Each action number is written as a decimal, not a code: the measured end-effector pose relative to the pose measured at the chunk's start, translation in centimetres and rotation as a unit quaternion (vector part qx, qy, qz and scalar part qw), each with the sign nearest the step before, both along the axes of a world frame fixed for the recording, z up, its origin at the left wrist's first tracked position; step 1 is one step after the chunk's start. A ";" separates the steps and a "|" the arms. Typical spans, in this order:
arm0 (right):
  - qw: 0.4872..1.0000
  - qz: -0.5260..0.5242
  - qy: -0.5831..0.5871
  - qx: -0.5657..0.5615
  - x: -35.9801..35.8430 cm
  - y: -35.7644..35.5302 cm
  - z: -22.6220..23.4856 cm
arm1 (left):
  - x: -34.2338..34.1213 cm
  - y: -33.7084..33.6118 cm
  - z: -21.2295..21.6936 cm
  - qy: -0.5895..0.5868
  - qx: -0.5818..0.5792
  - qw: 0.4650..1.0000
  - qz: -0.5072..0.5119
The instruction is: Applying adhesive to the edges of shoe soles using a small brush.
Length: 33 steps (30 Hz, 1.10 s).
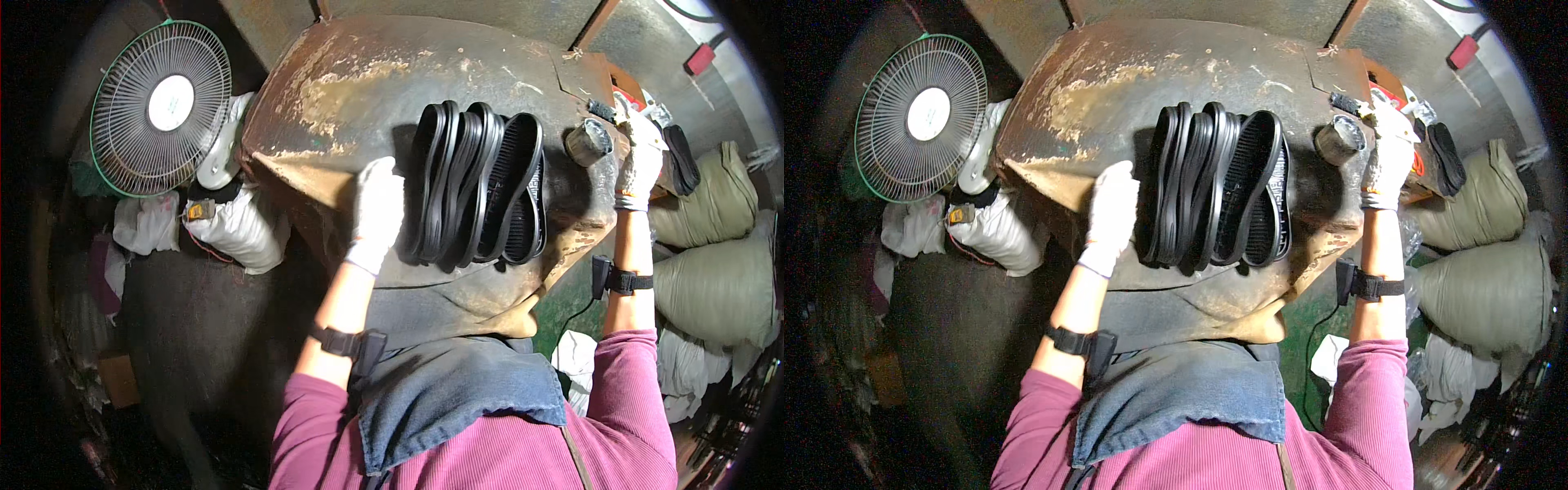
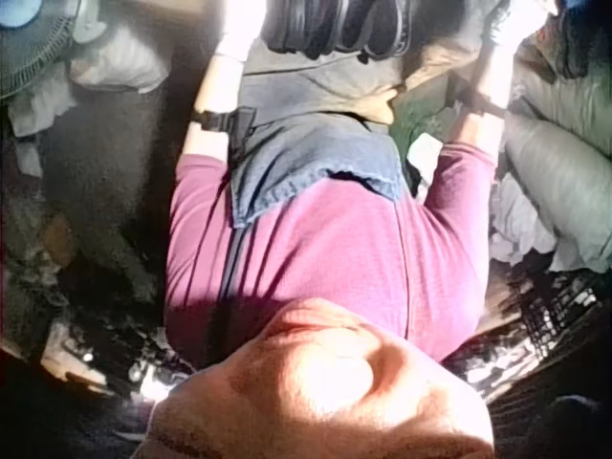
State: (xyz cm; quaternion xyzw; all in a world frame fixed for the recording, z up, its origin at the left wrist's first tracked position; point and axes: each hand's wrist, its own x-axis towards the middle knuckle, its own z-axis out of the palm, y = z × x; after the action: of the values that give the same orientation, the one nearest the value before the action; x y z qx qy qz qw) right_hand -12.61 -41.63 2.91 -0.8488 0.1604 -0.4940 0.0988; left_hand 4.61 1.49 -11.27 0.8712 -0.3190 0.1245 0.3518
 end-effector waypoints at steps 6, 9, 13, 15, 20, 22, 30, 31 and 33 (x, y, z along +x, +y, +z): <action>0.985 -0.079 0.117 -0.101 -3.6 -1.9 0.0 | 1.2 -3.5 -2.3 0.200 -0.080 0.976 -0.027; 0.999 -0.030 0.034 0.026 -2.6 -2.8 -2.0 | 2.0 -2.8 -3.9 0.341 -0.205 0.917 -0.041; 0.982 -0.007 -0.044 0.183 -1.6 -3.6 -2.9 | 2.0 -3.7 -3.0 0.451 -0.275 0.848 -0.053; 0.990 -0.049 -0.012 0.128 -1.2 -4.2 -3.5 | 1.8 -3.6 -2.9 0.438 -0.284 0.850 -0.073; 0.979 -0.123 0.164 0.002 1.1 -3.3 -3.2 | 4.8 1.3 -2.1 0.460 -0.137 0.877 -0.040; 0.972 -0.135 0.192 -0.021 -0.3 -4.6 -3.1 | 4.8 0.4 3.1 0.473 -0.144 0.865 -0.087; 0.949 -0.154 0.274 -0.007 0.5 -5.7 -5.0 | 5.8 3.4 14.2 -0.152 0.028 0.974 -0.168; 0.944 -0.178 0.276 0.042 0.6 -6.3 -5.6 | 5.2 3.5 13.5 -0.181 0.081 0.962 -0.186; 0.945 -0.159 0.285 -0.001 0.5 -8.0 -7.2 | 4.3 3.9 9.4 -0.221 0.157 0.948 -0.166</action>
State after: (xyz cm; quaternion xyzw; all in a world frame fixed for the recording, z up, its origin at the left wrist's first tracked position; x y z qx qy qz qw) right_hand -12.14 -49.64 -4.31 -0.9178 0.3141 -0.2406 -0.0323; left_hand 8.95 5.43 -1.91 0.8008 -0.5446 0.2014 0.1469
